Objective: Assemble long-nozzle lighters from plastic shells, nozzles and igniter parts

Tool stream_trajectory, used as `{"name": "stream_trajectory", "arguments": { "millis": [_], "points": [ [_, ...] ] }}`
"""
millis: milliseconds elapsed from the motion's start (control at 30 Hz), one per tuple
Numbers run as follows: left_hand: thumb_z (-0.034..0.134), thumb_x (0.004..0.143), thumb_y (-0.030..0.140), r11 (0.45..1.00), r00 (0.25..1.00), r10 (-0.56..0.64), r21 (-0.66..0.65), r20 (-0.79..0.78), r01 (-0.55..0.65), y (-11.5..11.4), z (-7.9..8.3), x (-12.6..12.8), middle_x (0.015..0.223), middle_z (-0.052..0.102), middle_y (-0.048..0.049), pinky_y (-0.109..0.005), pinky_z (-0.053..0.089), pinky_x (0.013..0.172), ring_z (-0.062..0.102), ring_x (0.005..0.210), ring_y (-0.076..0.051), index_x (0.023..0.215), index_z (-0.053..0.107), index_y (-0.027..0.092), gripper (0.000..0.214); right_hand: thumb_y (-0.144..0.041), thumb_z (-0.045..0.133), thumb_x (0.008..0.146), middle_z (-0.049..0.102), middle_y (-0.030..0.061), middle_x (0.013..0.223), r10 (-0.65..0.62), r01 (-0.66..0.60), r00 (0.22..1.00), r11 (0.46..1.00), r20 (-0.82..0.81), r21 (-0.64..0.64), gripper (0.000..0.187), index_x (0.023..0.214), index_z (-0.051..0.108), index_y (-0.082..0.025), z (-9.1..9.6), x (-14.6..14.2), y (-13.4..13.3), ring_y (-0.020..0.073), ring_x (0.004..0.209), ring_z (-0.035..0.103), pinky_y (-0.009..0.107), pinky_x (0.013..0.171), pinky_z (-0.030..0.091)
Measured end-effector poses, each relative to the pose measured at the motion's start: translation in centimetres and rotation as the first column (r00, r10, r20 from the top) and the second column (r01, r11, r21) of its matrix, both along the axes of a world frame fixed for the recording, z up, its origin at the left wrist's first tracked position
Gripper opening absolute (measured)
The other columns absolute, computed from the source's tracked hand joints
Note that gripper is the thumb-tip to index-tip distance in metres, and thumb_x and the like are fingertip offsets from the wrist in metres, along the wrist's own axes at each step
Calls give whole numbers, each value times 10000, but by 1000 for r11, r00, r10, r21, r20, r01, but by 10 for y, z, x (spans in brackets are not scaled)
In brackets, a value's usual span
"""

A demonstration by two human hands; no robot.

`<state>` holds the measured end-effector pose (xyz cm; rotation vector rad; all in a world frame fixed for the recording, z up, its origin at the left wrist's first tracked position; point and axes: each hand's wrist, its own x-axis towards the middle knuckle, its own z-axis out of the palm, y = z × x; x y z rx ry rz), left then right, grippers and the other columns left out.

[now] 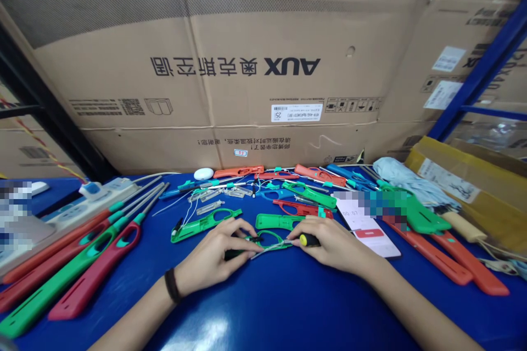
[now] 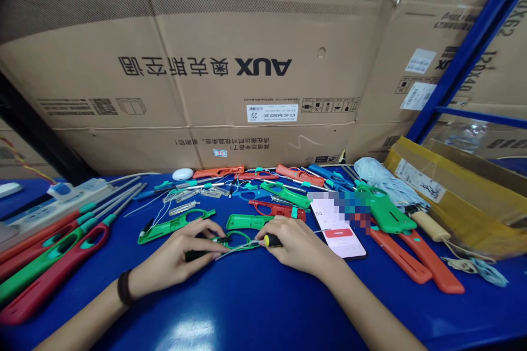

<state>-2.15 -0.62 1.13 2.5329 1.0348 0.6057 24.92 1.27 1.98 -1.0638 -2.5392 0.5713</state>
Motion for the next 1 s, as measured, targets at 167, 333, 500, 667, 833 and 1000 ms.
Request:
{"name": "stream_trajectory", "arguments": {
  "millis": [167, 333, 500, 667, 833, 1000],
  "points": [
    [538, 880, 186, 1000, 1000, 5, -7, -9, -5, 1, 0, 0, 1087, 574, -23, -344, 449, 863, 550, 978, -181, 1042, 682, 330, 260, -111, 498, 863, 662, 39, 948, 29, -32, 999, 993, 28, 112, 219, 1007, 639, -194, -3, -1, -6, 166, 898, 594, 271, 769, 467],
    [536, 883, 187, 1000, 1000, 3, -17, -7, -3, 0, 0, 0, 1088, 571, -27, -338, 454, 859, 551, 973, -176, 1049, 681, 327, 261, -31, 474, 835, 649, 59, 964, 80, -89, 996, 969, 47, 229, 291, 1048, 615, -170, -7, -1, -9, 176, 897, 580, 291, 784, 472],
    [537, 879, 179, 1000, 1000, -2, -9, -4, 2, 0, -1, 0, 1084, 572, -30, -349, 454, 862, 547, 974, -181, 1042, 685, 320, 261, 33, 433, 790, 649, 78, 990, 129, -143, 989, 945, 66, 295, 376, 1056, 615, -161, -10, 1, -8, 187, 888, 586, 293, 728, 495],
    [547, 870, 174, 1000, 1000, 1, -5, -2, -1, 0, -2, 0, 1089, 574, -27, -353, 452, 869, 546, 981, -185, 1039, 687, 322, 264, 54, 431, 748, 637, 87, 1047, 144, -173, 982, 940, 119, 292, 429, 1070, 612, -163, -10, 2, -11, 194, 921, 584, 300, 745, 503],
    [547, 866, 170, 1000, 1000, 0, 19, 17, 0, 0, -3, -1, 1088, 585, -27, -350, 450, 876, 551, 980, -187, 1027, 694, 319, 264, 33, 461, 753, 630, 82, 1079, 127, -153, 983, 966, 135, 208, 401, 1049, 631, -177, -4, -2, -17, 188, 951, 586, 296, 787, 502],
    [545, 870, 182, 1000, 1000, 7, 22, 2, -7, 1, -2, -1, 1083, 596, -21, -327, 461, 860, 568, 961, -176, 1036, 691, 330, 266, 40, 472, 753, 630, 69, 1088, 110, -139, 980, 975, 167, 172, 411, 1057, 636, -183, -1, -4, -18, 187, 971, 581, 290, 820, 489]
  ]
}}
